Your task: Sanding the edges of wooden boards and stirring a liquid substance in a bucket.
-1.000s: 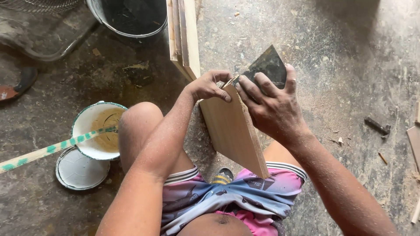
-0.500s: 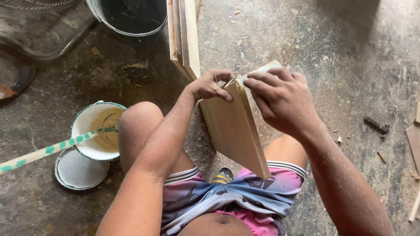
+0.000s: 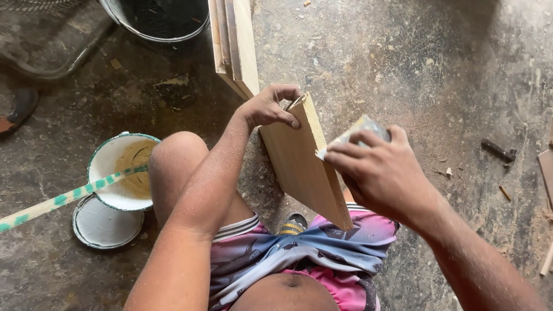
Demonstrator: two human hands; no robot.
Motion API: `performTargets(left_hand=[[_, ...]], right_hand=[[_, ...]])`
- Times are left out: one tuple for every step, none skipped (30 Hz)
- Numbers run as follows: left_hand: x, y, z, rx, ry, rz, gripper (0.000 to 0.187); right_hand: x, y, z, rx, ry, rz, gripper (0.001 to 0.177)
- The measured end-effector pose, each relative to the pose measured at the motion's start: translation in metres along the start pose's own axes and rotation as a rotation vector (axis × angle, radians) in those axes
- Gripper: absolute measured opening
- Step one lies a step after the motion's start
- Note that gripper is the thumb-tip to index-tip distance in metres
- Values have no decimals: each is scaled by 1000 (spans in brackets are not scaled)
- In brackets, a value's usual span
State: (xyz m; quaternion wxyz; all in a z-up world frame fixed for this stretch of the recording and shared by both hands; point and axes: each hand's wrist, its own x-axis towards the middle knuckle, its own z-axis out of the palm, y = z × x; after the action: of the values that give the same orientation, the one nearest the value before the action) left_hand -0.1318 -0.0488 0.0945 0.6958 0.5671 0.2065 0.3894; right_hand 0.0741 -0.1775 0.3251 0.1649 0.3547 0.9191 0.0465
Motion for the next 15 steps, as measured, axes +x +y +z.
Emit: performTargets(left_hand=[[0,0,0,-1,0,-2,41],[-1,0,0,7,6,-7,42],[0,1,1,15,8,-10,42],[-1,1,2,15,4,-9,42],[-1,2,2,22,-3,17,40],[-1,3,1,29,-10,42,39],[1,4,0,28,-10,45,39],[2,3,-1,8,-14,12,39],[-1,1,-1,-13,-14,-27,39],[-1,-8,0,-15,-10,-30,39],[1,-15,-2,31,1,25,44],[4,-22,-4,77,13,81,49],[3,-21,-4,79,11,76,49],[2,-21,-5,83,9,75,49],[2,-20,-5,84,6,76,48]], right_hand=[[-8,-5,3,2,-1,0,34],[-17,-11,6,-35,29,0,34],[-27,-16,9,-74,59,3,36],[-35,-17,10,-75,59,8,36],[-42,-17,10,5,43,41,36],[-49,-18,11,85,28,75,37],[-47,-12,20,82,28,75,37],[-46,-7,29,514,189,43,34],[-44,-3,40,951,348,7,32],[-40,-5,53,955,344,4,32],[-34,-5,66,968,456,30,32],[-28,-5,79,979,568,55,34],[-24,-11,87,985,571,57,34],[-19,-16,94,963,638,38,34],[-15,-21,102,938,704,21,34]])
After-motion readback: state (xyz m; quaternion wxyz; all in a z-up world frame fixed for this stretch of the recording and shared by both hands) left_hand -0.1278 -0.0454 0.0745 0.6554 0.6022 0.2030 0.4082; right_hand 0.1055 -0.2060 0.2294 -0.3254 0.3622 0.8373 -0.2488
